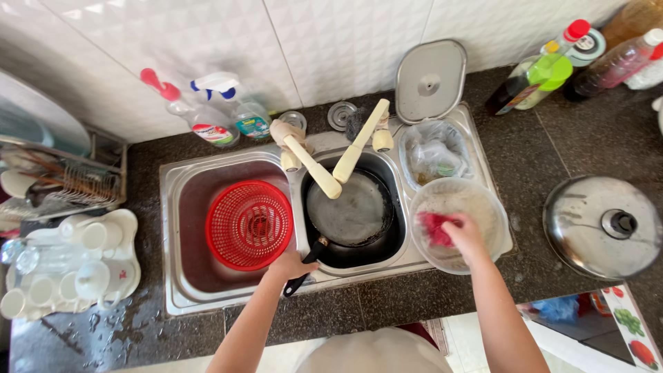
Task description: The person washes a small pot and a frying pan in a kitchen sink. They rinse the pot, then scrub and rinse the frying pan using a red scouring pad and running water.
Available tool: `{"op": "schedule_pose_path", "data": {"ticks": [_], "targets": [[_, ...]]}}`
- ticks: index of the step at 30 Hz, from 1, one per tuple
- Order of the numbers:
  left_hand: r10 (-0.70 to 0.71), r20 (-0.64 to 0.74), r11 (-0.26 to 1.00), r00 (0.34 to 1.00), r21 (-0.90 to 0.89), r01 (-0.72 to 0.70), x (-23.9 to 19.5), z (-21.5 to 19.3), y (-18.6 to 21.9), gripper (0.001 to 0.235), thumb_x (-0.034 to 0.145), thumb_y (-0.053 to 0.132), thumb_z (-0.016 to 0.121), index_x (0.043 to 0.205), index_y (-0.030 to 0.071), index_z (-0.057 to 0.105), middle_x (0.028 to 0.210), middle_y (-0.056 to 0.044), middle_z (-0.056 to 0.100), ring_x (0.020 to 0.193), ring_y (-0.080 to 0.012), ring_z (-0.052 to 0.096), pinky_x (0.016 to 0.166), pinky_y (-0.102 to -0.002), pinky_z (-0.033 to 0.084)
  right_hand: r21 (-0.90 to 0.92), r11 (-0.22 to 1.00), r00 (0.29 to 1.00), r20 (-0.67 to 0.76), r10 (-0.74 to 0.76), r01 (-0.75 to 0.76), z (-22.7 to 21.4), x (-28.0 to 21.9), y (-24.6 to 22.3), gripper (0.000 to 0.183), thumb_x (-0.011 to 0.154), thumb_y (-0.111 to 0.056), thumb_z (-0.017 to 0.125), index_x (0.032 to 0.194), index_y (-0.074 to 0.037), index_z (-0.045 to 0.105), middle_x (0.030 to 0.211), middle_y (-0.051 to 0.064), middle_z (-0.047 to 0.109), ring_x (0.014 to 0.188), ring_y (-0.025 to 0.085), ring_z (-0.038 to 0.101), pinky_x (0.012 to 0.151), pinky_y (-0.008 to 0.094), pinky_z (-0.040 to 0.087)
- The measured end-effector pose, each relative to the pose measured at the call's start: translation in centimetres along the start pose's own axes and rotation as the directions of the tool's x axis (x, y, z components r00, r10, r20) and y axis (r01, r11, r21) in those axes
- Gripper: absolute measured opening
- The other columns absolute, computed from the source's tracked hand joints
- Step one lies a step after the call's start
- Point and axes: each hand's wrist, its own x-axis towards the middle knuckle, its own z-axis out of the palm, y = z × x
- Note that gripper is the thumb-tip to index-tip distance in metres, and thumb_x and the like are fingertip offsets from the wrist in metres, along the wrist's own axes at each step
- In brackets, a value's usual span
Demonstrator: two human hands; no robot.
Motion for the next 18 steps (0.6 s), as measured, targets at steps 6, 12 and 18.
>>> {"op": "schedule_pose_path", "data": {"ticks": [6, 12, 18], "targets": [[0.007, -0.12, 0.908, 0.993, -0.415, -0.057, -3.2, 1.3, 1.3, 0.043, 0.077, 0.038, 0.074, 0.096, -0.001, 0.073, 0.071, -0.016, 0.073, 0.073, -0.0314, 0.077, 0.072, -0.042, 0.058, -0.807, 0.54, 0.818, -0.132, -0.559, 0.238, -1.2, -2.3, -1.8, 0.038, 0.078, -0.032, 0.083, 0.108, -0.011, 0.071, 0.116, 0.019, 0.067, 0.108, 0.038, 0.064, 0.095, 0.051, 0.051], [0.014, -0.365, 0.977, 0.931, -0.193, -0.09, -9.0, 0.1, 4.1, 0.033, 0.078, 0.029, 0.076, 0.102, 0.007, 0.068, 0.079, -0.014, 0.073, 0.081, -0.0324, 0.074, 0.077, -0.045, 0.058, -0.725, 0.556, 0.862, 0.102, -0.496, 0.405, -0.1, -1.1, 0.4, 0.045, 0.075, -0.022, 0.084, 0.115, -0.008, 0.071, 0.115, 0.021, 0.066, 0.106, 0.037, 0.064, 0.093, 0.046, 0.055], [0.063, -0.544, 0.997, 0.837, 0.006, -0.071, -15.7, -1.7, 3.9, 0.039, 0.079, 0.013, 0.074, 0.116, 0.014, 0.061, 0.103, -0.012, 0.07, 0.09, -0.0346, 0.07, 0.079, -0.049, 0.055, -0.047, 0.997, 0.986, 0.16, -0.046, 0.054, -1.5, 1.3, 1.5, 0.04, 0.09, -0.025, 0.067, 0.125, -0.004, 0.069, 0.102, 0.016, 0.076, 0.086, 0.027, 0.072, 0.081, 0.042, 0.058]]}}
